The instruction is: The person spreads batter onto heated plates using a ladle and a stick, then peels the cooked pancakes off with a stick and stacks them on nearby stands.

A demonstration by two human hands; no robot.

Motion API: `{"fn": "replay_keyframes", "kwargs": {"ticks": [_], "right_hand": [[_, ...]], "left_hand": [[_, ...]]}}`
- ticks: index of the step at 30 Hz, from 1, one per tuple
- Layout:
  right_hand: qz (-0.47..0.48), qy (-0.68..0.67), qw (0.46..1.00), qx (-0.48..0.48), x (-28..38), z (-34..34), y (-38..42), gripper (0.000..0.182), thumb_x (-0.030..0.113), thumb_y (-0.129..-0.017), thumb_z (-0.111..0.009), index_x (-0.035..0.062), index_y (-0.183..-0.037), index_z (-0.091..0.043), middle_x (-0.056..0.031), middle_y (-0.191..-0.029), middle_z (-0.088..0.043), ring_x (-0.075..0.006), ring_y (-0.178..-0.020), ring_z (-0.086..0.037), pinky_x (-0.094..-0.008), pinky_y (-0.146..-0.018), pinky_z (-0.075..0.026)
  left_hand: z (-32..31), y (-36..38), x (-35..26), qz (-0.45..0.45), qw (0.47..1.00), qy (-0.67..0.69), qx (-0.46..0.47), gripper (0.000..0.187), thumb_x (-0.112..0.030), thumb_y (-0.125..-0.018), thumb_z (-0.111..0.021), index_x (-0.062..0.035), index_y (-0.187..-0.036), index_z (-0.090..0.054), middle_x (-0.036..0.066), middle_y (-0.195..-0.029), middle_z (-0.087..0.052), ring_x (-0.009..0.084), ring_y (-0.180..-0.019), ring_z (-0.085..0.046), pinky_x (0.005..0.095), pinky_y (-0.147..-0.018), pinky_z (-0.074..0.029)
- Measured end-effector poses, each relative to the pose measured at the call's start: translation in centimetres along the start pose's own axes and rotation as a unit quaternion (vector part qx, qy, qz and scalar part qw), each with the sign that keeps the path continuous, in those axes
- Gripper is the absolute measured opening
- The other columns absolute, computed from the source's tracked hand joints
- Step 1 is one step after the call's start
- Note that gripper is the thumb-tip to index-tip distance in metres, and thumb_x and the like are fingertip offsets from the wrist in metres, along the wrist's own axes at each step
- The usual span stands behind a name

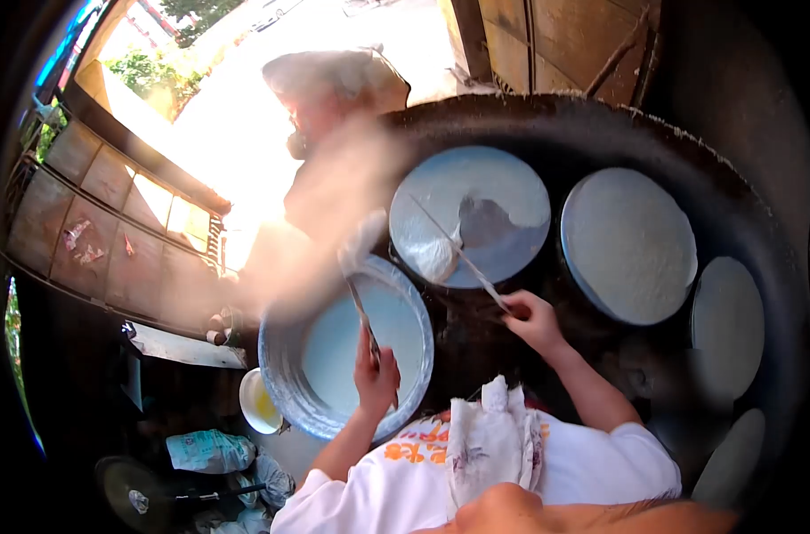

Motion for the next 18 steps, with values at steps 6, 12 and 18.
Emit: {"fn": "replay_keyframes", "kwargs": {"ticks": [6,12,18], "right_hand": [[-0.174,-0.239,0.95,-0.099,-6.6,-22.1,-5.6,0.028,0.01,-0.093,-0.048,0.0092,-0.12,-0.04,-0.0082,-0.087,-0.063,-0.0082,-0.052,-0.052,-0.0231,-0.041,-0.04],[-0.192,-0.243,0.915,-0.258,-6.1,-22.3,2.4,0.03,0.015,-0.095,-0.047,0.0189,-0.124,-0.04,0.0012,-0.073,-0.044,-0.0037,-0.047,-0.034,-0.0192,-0.04,-0.031],[-0.188,-0.316,0.85,-0.377,-4.1,-18.0,1.5,0.025,0.018,-0.095,-0.048,0.0181,-0.12,-0.043,-0.0001,-0.072,-0.046,-0.0048,-0.045,-0.034,-0.02,-0.039,-0.031]], "left_hand": [[5.2,-3.9,-2.1,-0.089,0.984,0.141,0.065,0.057,-0.008,-0.097,-0.04,-0.0162,-0.147,-0.013,-0.003,-0.053,-0.038,0.0033,-0.036,-0.032,0.0201,-0.033,-0.03],[9.8,-2.3,-2.6,-0.025,0.977,0.19,0.096,0.061,-0.008,-0.097,-0.042,-0.0142,-0.148,-0.009,-0.002,-0.053,-0.039,0.0048,-0.036,-0.033,0.0225,-0.032,-0.031],[10.5,-2.0,-1.1,-0.021,0.978,0.173,0.117,0.061,-0.008,-0.096,-0.042,-0.0146,-0.147,-0.01,-0.001,-0.053,-0.038,0.0054,-0.035,-0.033,0.0231,-0.032,-0.031]]}}
Point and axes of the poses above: each hand's wrist, its own y-axis away from the middle knuckle, its own z-axis out of the back of the hand, x = y × z, the point moved 1 cm from there along -y, towards the middle knuckle
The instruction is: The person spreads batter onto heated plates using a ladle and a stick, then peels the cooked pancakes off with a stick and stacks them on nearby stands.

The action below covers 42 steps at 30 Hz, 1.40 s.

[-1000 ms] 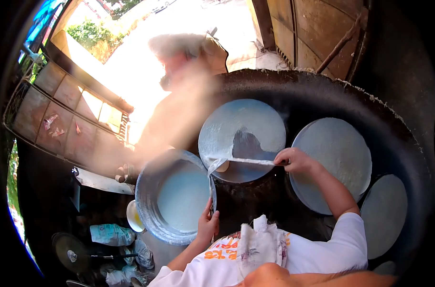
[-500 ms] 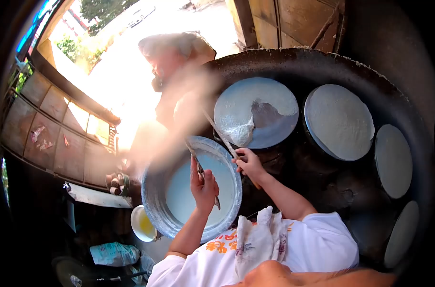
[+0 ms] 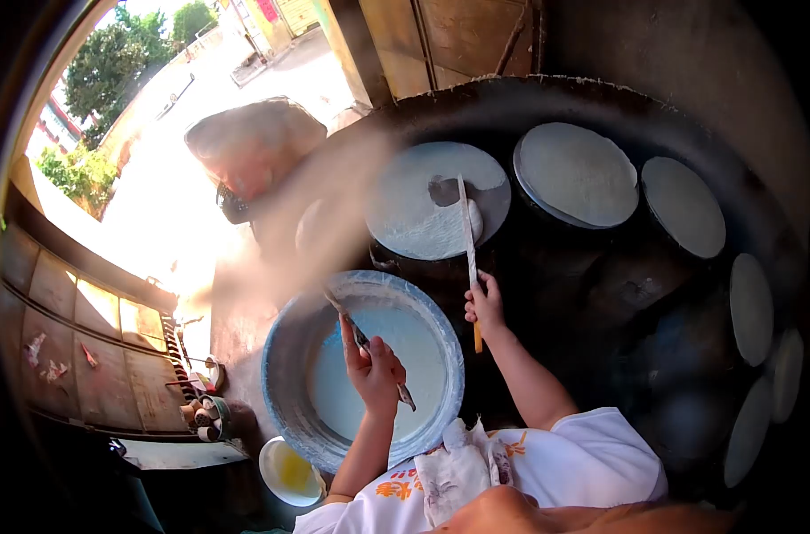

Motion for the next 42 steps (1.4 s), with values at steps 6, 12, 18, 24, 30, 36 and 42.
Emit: {"fn": "replay_keyframes", "kwargs": {"ticks": [6,12,18,24,30,36,42], "right_hand": [[-0.009,0.191,0.978,0.081,-2.3,1.1,2.3,0.027,0.013,-0.095,-0.049,0.0135,-0.122,-0.047,-0.003,-0.07,-0.05,-0.0069,-0.044,-0.039,-0.0223,-0.038,-0.035],[-0.07,0.13,0.989,0.03,5.1,9.2,2.0,0.034,0.017,-0.095,-0.049,0.0165,-0.129,-0.046,-0.0048,-0.074,-0.053,-0.0071,-0.045,-0.041,-0.0206,-0.038,-0.036],[-0.039,0.144,0.987,0.065,11.4,9.3,-6.3,0.036,0.018,-0.095,-0.048,0.0136,-0.131,-0.047,-0.0052,-0.076,-0.053,-0.0062,-0.046,-0.041,-0.0205,-0.039,-0.037],[-0.082,0.209,0.96,0.169,9.7,10.9,-1.7,0.035,0.017,-0.094,-0.051,0.0071,-0.127,-0.052,-0.0052,-0.07,-0.059,-0.0047,-0.045,-0.045,-0.0205,-0.04,-0.039],[0.03,0.278,0.957,0.073,16.2,12.2,-10.2,0.033,0.02,-0.094,-0.049,0.0095,-0.125,-0.054,-0.0054,-0.072,-0.061,-0.0072,-0.046,-0.049,-0.0221,-0.038,-0.039],[0.336,0.658,0.673,-0.038,15.1,4.8,-15.9,0.026,0.017,-0.09,-0.047,0.0118,-0.112,-0.061,-0.0185,-0.092,-0.053,-0.0372,-0.078,-0.059,-0.0446,-0.066,-0.051],[0.351,0.553,0.753,-0.063,12.3,9.9,-10.6,0.035,0.011,-0.081,-0.064,0.012,-0.116,-0.06,-0.0124,-0.09,-0.048,-0.0316,-0.074,-0.057,-0.0413,-0.065,-0.05]], "left_hand": [[1.1,0.2,-0.8,0.005,1.0,-0.018,-0.002,0.06,-0.008,-0.097,-0.042,-0.0139,-0.147,-0.01,-0.001,-0.052,-0.038,0.0056,-0.036,-0.033,0.0224,-0.032,-0.031],[0.7,-0.4,-0.3,0.011,0.999,-0.015,0.027,0.06,-0.007,-0.096,-0.042,-0.0125,-0.147,-0.011,-0.001,-0.052,-0.039,0.0056,-0.035,-0.033,0.0226,-0.032,-0.031],[-3.2,-2.7,1.0,0.01,0.999,-0.046,0.005,0.059,-0.006,-0.096,-0.042,-0.0121,-0.147,-0.012,-0.002,-0.051,-0.038,0.0054,-0.035,-0.033,0.0224,-0.032,-0.031],[-7.7,-5.5,3.0,0.025,0.996,-0.072,0.038,0.057,-0.007,-0.096,-0.042,-0.014,-0.147,-0.018,-0.002,-0.051,-0.036,0.0051,-0.034,-0.033,0.0227,-0.031,-0.029],[-11.4,-6.6,4.3,0.062,0.994,-0.082,0.035,0.061,-0.004,-0.094,-0.042,-0.0112,-0.147,-0.013,-0.003,-0.049,-0.039,0.0053,-0.035,-0.035,0.0226,-0.033,-0.033],[-14.2,-7.4,5.2,0.075,0.992,-0.079,0.064,0.061,-0.003,-0.094,-0.043,-0.0113,-0.147,-0.014,-0.003,-0.05,-0.039,0.0052,-0.035,-0.036,0.022,-0.033,-0.033],[-12.8,-9.6,4.7,0.094,0.988,-0.103,0.073,0.06,-0.004,-0.094,-0.044,-0.0118,-0.147,-0.016,-0.003,-0.05,-0.04,0.0052,-0.036,-0.036,0.0216,-0.034,-0.032]]}}
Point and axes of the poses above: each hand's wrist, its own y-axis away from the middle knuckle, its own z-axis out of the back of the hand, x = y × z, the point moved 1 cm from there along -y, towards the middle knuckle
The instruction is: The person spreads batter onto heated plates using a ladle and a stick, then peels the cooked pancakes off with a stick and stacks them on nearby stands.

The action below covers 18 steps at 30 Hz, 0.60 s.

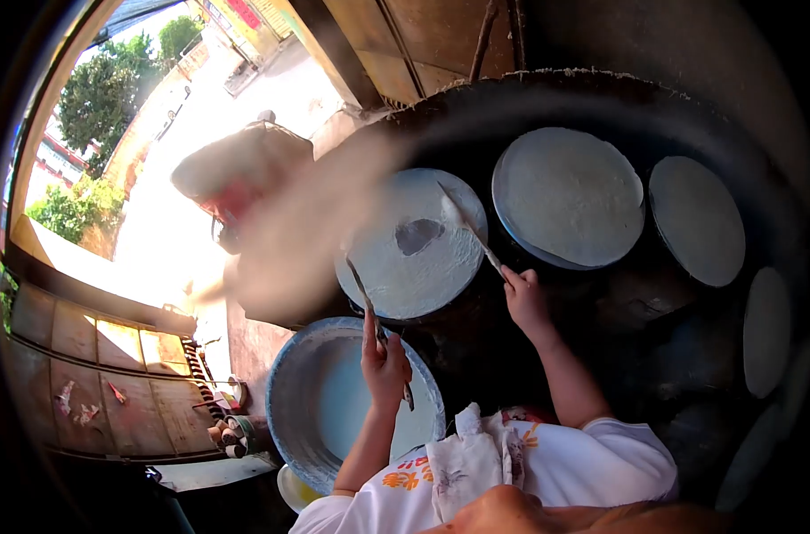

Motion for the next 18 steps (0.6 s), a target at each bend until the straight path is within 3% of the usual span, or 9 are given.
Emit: {"fn": "replay_keyframes", "kwargs": {"ticks": [5,9,12,14,15,18], "right_hand": [[0.073,0.058,0.992,0.085,4.3,-4.4,-4.2,0.027,0.026,-0.09,-0.051,0.0113,-0.111,-0.061,-0.0138,-0.091,-0.05,-0.0336,-0.076,-0.058,-0.0453,-0.067,-0.049],[-0.004,0.077,0.997,-0.024,0.7,2.5,-0.3,0.028,0.01,-0.083,-0.061,0.014,-0.111,-0.062,-0.0101,-0.087,-0.047,-0.0295,-0.067,-0.056,-0.0406,-0.056,-0.049],[0.036,0.027,0.999,-0.008,1.9,-0.8,1.3,0.028,0.012,-0.083,-0.061,0.0156,-0.11,-0.062,-0.0102,-0.088,-0.047,-0.0309,-0.067,-0.056,-0.0416,-0.056,-0.049],[0.055,0.049,0.995,0.071,3.9,-1.9,0.1,0.027,0.012,-0.083,-0.06,0.0157,-0.11,-0.063,-0.0106,-0.088,-0.047,-0.0315,-0.069,-0.057,-0.0423,-0.058,-0.049],[0.103,0.037,0.992,0.062,3.8,-1.9,-0.7,0.026,0.014,-0.083,-0.061,0.016,-0.109,-0.063,-0.0111,-0.087,-0.048,-0.0315,-0.068,-0.056,-0.0426,-0.058,-0.048],[0.039,0.077,0.996,0.027,0.8,-0.1,-4.6,0.022,0.014,-0.086,-0.058,0.017,-0.107,-0.062,-0.0105,-0.087,-0.047,-0.0315,-0.069,-0.057,-0.042,-0.058,-0.048]], "left_hand": [[-1.6,-1.1,-0.6,-0.011,1.0,0.025,0.009,0.06,-0.002,-0.094,-0.044,-0.0129,-0.147,-0.017,-0.003,-0.051,-0.041,0.0047,-0.036,-0.036,0.0214,-0.034,-0.032],[1.2,-0.1,0.2,-0.033,0.999,0.023,0.009,0.056,-0.004,-0.095,-0.042,-0.0118,-0.146,-0.021,-0.004,-0.05,-0.039,0.0037,-0.035,-0.033,0.0217,-0.032,-0.03],[0.4,-0.6,-0.3,-0.03,0.999,0.028,0.013,0.055,-0.004,-0.096,-0.042,-0.0144,-0.146,-0.022,-0.004,-0.05,-0.035,0.0033,-0.035,-0.03,0.0221,-0.032,-0.027],[-0.4,-0.7,-0.8,-0.004,0.997,0.08,0.007,0.059,-0.002,-0.093,-0.044,-0.0123,-0.146,-0.021,-0.004,-0.051,-0.041,0.0037,-0.036,-0.035,0.0214,-0.033,-0.031],[-0.3,-0.7,-1.3,-0.003,0.997,0.075,0.005,0.059,-0.002,-0.093,-0.045,-0.0123,-0.146,-0.021,-0.004,-0.052,-0.041,0.0039,-0.036,-0.035,0.0217,-0.033,-0.03],[0.5,-1.3,-1.6,-0.019,0.999,0.038,0.018,0.059,-0.002,-0.093,-0.045,-0.0125,-0.146,-0.021,-0.004,-0.052,-0.041,0.0042,-0.036,-0.035,0.0214,-0.033,-0.031]]}}
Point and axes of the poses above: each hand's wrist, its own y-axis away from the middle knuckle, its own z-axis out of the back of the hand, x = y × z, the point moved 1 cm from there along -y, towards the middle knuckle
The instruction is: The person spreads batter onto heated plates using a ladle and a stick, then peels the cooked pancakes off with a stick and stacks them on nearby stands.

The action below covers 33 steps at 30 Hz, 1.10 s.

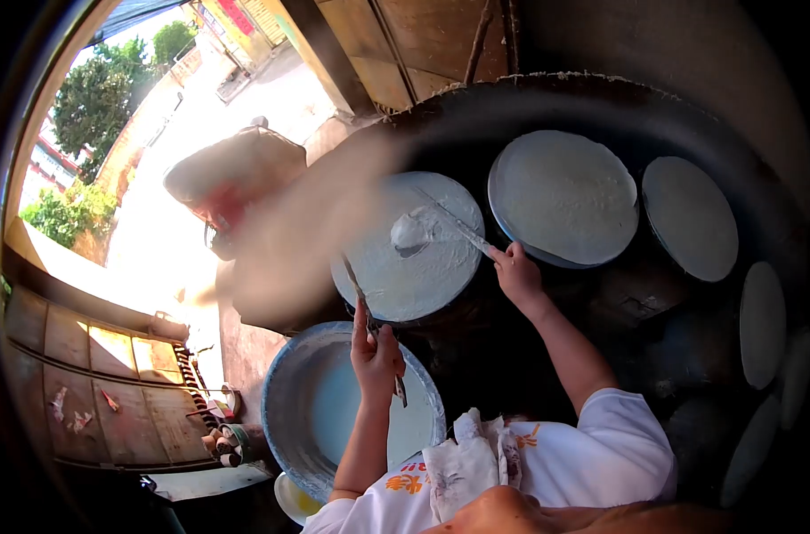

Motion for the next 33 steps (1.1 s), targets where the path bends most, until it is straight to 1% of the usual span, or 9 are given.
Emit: {"fn": "replay_keyframes", "kwargs": {"ticks": [4,10,14,19,22,26,29,32,33], "right_hand": [[0.08,-0.001,0.993,0.084,0.0,-3.9,-0.4,0.021,0.03,-0.092,-0.05,0.0142,-0.1,-0.061,-0.0091,-0.088,-0.048,-0.0321,-0.072,-0.058,-0.0437,-0.064,-0.049],[0.095,-0.028,0.992,0.085,0.3,-0.2,-5.2,0.023,0.017,-0.084,-0.059,0.0188,-0.107,-0.064,-0.0076,-0.088,-0.05,-0.0281,-0.072,-0.058,-0.0398,-0.06,-0.049],[0.213,-0.033,0.967,0.134,-1.7,2.7,-3.2,0.024,0.016,-0.082,-0.062,0.0181,-0.106,-0.065,-0.0071,-0.089,-0.052,-0.0277,-0.075,-0.058,-0.0395,-0.065,-0.049],[0.023,-0.069,0.997,0.01,-4.4,4.1,2.1,0.025,0.012,-0.08,-0.064,0.0141,-0.105,-0.064,-0.0111,-0.088,-0.052,-0.0316,-0.079,-0.059,-0.0413,-0.069,-0.05],[0.038,-0.051,0.995,0.077,-0.5,0.6,4.4,0.027,0.01,-0.081,-0.063,0.0138,-0.108,-0.063,-0.0119,-0.089,-0.052,-0.0333,-0.078,-0.059,-0.0418,-0.066,-0.05],[-0.029,-0.098,0.995,0.014,0.5,3.9,8.6,0.025,0.011,-0.083,-0.062,0.0097,-0.108,-0.062,-0.0125,-0.091,-0.053,-0.0333,-0.077,-0.059,-0.0417,-0.065,-0.05],[-0.043,-0.195,0.98,-0.015,2.2,0.4,11.7,0.022,0.008,-0.084,-0.059,0.0025,-0.105,-0.063,-0.0173,-0.086,-0.058,-0.0343,-0.08,-0.058,-0.0401,-0.066,-0.049],[-0.212,-0.456,0.842,0.197,6.4,-1.8,12.0,0.02,0.011,-0.088,-0.052,-0.0017,-0.101,-0.061,-0.0097,-0.067,-0.059,-0.0146,-0.037,-0.053,-0.0285,-0.036,-0.04],[-0.204,-0.424,0.856,0.215,6.9,-1.7,11.4,0.021,0.012,-0.086,-0.054,0.0005,-0.102,-0.062,-0.0106,-0.067,-0.06,-0.018,-0.042,-0.056,-0.031,-0.041,-0.044]], "left_hand": [[-0.9,-1.3,-0.3,0.041,0.999,-0.001,-0.028,0.058,-0.005,-0.094,-0.044,-0.0124,-0.146,-0.02,-0.004,-0.052,-0.04,0.005,-0.037,-0.035,0.0223,-0.034,-0.031],[-0.9,-2.3,-1.2,0.126,0.988,0.071,-0.058,0.054,-0.01,-0.097,-0.042,-0.0229,-0.146,-0.023,-0.003,-0.054,-0.027,0.0052,-0.038,-0.026,0.0217,-0.034,-0.024],[0.1,-3.6,-1.4,0.192,0.961,0.191,-0.057,0.049,-0.014,-0.098,-0.04,-0.0308,-0.142,-0.028,-0.004,-0.057,-0.026,0.0043,-0.04,-0.026,0.0198,-0.035,-0.026],[0.2,-5.0,0.9,0.284,0.887,0.361,-0.05,0.045,-0.016,-0.097,-0.044,-0.0358,-0.136,-0.035,-0.005,-0.059,-0.028,0.0039,-0.043,-0.027,0.0181,-0.037,-0.028],[-1.6,-7.6,2.8,0.307,0.854,0.42,-0.033,0.041,-0.017,-0.097,-0.047,-0.0382,-0.131,-0.039,-0.005,-0.059,-0.027,0.0043,-0.044,-0.028,0.0178,-0.037,-0.027],[-1.5,-7.6,3.3,0.318,0.837,0.444,-0.027,0.009,-0.026,-0.098,-0.045,-0.0227,-0.094,-0.053,-0.007,-0.057,-0.03,0.0039,-0.043,-0.03,0.0189,-0.039,-0.03],[-1.8,-7.3,5.8,0.323,0.82,0.468,-0.071,0.028,-0.026,-0.097,-0.048,-0.0161,-0.072,-0.04,-0.007,-0.054,-0.03,0.0043,-0.042,-0.03,0.0199,-0.038,-0.03],[-5.1,-5.8,7.8,0.283,0.816,0.482,-0.146,0.033,-0.028,-0.096,-0.048,-0.0159,-0.067,-0.037,-0.006,-0.053,-0.031,0.0056,-0.042,-0.031,0.0215,-0.038,-0.031],[-5.7,-5.5,8.7,0.26,0.799,0.525,-0.138,0.034,-0.028,-0.096,-0.048,-0.0155,-0.066,-0.037,-0.006,-0.053,-0.03,0.006,-0.042,-0.032,0.0219,-0.038,-0.031]]}}
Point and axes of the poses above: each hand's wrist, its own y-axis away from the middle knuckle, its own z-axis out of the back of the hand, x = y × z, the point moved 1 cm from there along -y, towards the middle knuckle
